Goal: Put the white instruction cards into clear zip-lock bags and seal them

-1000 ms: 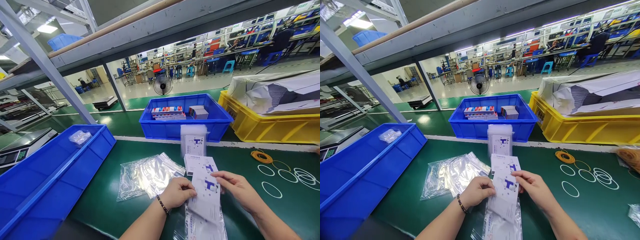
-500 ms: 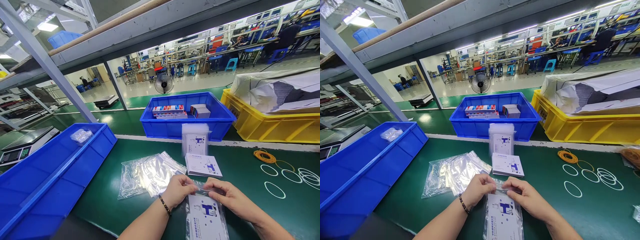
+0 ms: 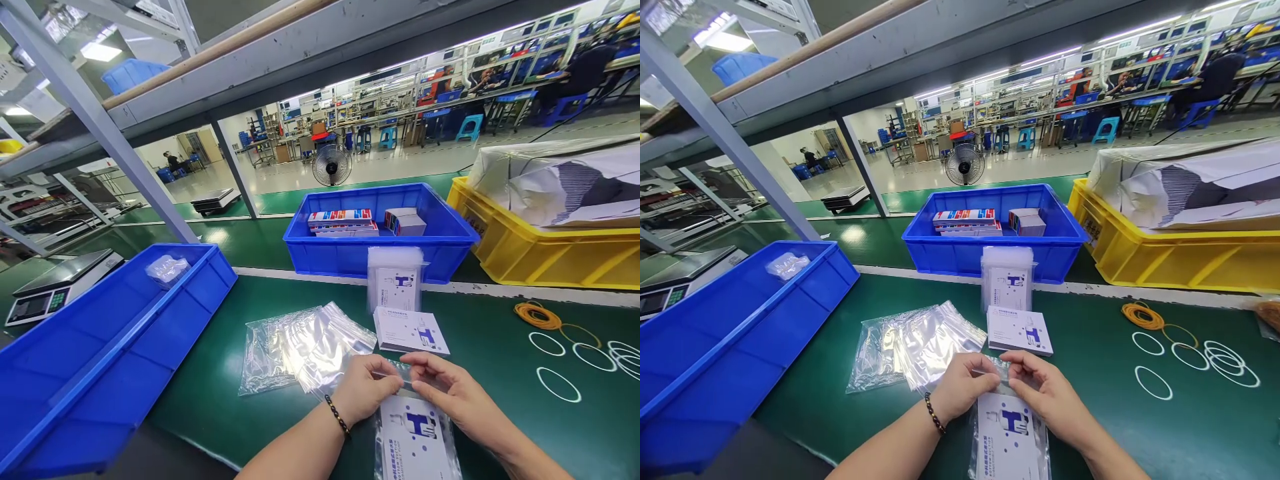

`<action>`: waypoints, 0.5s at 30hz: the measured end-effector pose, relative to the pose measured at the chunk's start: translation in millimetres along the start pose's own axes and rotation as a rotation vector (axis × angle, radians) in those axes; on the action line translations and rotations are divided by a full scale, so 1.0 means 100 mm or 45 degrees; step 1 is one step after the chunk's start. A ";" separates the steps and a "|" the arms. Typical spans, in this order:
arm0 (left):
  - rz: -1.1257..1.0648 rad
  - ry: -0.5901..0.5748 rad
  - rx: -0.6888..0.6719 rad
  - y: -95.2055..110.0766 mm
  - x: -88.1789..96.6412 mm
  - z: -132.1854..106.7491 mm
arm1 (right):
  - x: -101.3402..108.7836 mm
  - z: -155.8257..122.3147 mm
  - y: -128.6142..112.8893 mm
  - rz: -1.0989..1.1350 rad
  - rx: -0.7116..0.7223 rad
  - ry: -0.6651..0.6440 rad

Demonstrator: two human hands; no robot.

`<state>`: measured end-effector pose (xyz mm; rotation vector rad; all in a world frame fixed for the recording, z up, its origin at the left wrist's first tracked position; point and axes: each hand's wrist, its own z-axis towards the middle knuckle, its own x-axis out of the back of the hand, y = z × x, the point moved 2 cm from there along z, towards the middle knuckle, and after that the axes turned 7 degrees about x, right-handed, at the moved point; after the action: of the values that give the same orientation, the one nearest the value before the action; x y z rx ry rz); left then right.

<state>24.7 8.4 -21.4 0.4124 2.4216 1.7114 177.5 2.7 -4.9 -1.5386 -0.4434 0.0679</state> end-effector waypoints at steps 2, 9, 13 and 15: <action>0.047 0.012 -0.007 -0.02 -0.02 0.01 | -0.02 0.00 0.00 -0.102 0.054 0.031; 0.197 -0.041 -0.110 -0.05 0.00 0.01 | -0.07 0.00 0.01 -0.226 0.162 0.112; 0.523 0.067 -0.376 0.09 0.12 -0.01 | 0.02 0.00 0.08 -0.297 0.159 0.107; 0.758 0.270 -0.385 0.15 0.21 0.00 | 0.08 0.00 0.15 -0.362 0.157 0.141</action>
<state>6.6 19.3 -6.4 1.0316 2.2490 2.4239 187.9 6.2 -18.2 -1.3388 -0.5548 -0.2065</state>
